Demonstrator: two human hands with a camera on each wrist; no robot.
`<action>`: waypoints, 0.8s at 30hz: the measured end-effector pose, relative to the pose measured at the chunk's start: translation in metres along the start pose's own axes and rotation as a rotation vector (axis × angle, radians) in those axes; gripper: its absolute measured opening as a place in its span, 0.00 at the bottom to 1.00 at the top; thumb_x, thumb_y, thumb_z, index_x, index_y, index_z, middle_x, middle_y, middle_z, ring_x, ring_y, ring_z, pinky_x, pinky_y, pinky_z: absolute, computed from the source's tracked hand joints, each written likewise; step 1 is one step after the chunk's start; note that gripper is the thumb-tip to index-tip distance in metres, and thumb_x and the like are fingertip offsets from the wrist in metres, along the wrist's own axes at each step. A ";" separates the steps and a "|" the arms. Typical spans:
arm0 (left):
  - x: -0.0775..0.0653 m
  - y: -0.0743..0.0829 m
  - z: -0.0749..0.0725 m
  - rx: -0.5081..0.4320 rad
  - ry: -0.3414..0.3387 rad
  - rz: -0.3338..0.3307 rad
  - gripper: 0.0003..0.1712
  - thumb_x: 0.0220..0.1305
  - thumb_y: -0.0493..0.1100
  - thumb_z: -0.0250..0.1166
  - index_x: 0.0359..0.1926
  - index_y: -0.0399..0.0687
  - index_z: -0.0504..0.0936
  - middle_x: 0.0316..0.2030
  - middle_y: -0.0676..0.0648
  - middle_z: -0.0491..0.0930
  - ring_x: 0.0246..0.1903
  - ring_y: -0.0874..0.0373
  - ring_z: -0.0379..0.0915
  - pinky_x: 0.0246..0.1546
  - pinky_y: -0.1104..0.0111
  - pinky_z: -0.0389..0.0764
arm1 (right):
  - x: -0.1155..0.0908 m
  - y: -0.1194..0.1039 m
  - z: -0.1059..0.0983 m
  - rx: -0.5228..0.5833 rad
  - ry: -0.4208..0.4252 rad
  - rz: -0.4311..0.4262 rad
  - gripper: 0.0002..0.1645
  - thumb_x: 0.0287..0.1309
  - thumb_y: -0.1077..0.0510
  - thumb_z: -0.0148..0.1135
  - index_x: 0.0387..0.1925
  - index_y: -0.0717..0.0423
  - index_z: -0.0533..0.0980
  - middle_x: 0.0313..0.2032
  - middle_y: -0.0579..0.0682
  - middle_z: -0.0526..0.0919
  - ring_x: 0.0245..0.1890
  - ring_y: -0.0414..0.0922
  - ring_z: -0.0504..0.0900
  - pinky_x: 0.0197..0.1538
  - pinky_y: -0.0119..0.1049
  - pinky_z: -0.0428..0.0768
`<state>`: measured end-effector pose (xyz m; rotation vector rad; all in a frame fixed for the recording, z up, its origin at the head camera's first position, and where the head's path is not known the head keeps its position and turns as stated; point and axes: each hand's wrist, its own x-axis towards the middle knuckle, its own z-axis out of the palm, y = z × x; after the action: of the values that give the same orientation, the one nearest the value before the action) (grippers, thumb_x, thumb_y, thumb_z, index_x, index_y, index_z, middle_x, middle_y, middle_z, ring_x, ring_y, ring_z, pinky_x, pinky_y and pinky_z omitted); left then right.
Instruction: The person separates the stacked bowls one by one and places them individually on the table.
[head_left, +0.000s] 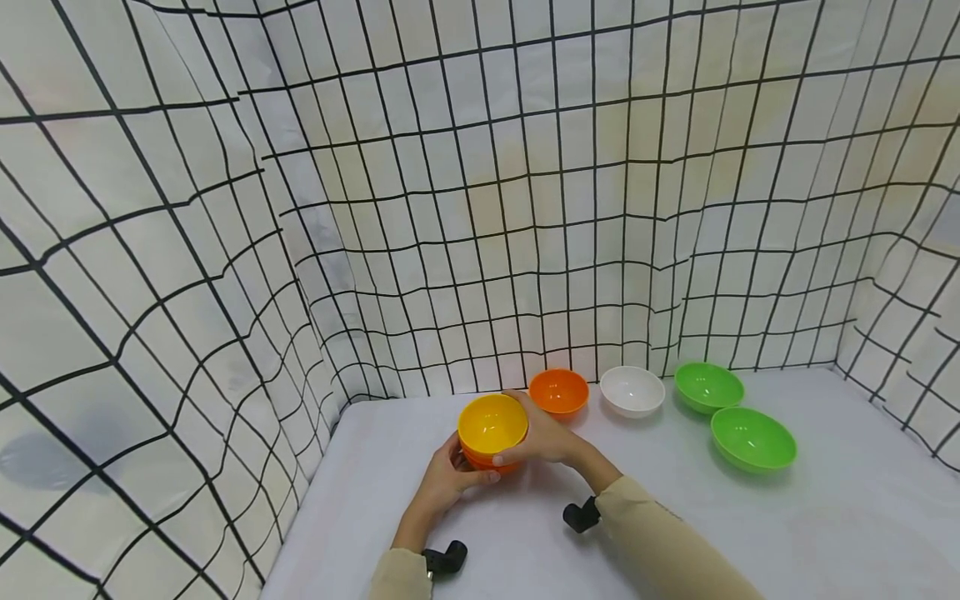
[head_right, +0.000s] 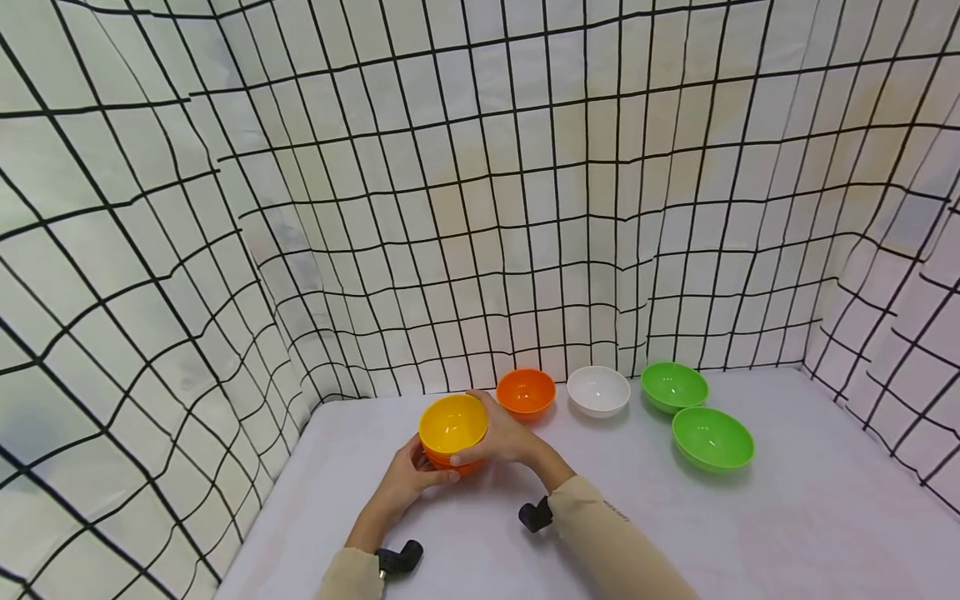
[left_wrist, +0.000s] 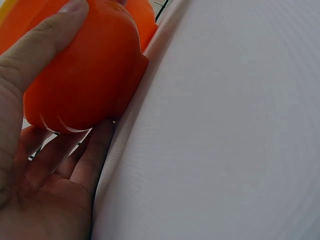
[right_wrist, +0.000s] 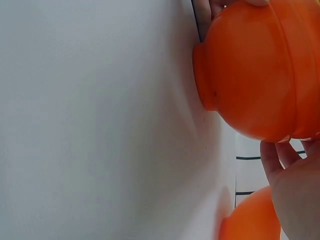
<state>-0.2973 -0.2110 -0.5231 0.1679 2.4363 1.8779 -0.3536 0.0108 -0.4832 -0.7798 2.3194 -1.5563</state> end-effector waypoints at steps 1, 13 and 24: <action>0.000 0.000 0.000 -0.002 0.002 0.002 0.53 0.51 0.48 0.82 0.75 0.53 0.65 0.72 0.44 0.69 0.70 0.45 0.70 0.72 0.52 0.72 | 0.000 0.000 0.000 0.001 0.002 0.001 0.69 0.42 0.44 0.83 0.78 0.50 0.50 0.67 0.49 0.72 0.64 0.49 0.74 0.71 0.55 0.75; 0.000 0.000 0.000 -0.008 -0.001 0.001 0.52 0.51 0.46 0.82 0.75 0.53 0.65 0.72 0.45 0.70 0.70 0.45 0.70 0.72 0.52 0.72 | -0.002 -0.001 0.004 0.045 0.028 -0.007 0.66 0.43 0.46 0.83 0.77 0.49 0.53 0.67 0.48 0.72 0.64 0.49 0.73 0.72 0.56 0.74; 0.000 0.000 0.000 0.006 -0.005 0.020 0.52 0.51 0.47 0.82 0.74 0.54 0.66 0.71 0.46 0.71 0.68 0.46 0.71 0.71 0.53 0.73 | -0.003 0.000 0.006 0.067 0.053 -0.012 0.65 0.42 0.46 0.84 0.76 0.45 0.54 0.66 0.48 0.73 0.64 0.49 0.74 0.71 0.55 0.75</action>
<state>-0.2969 -0.2113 -0.5230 0.1980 2.4458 1.8763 -0.3483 0.0076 -0.4862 -0.7466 2.2899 -1.6703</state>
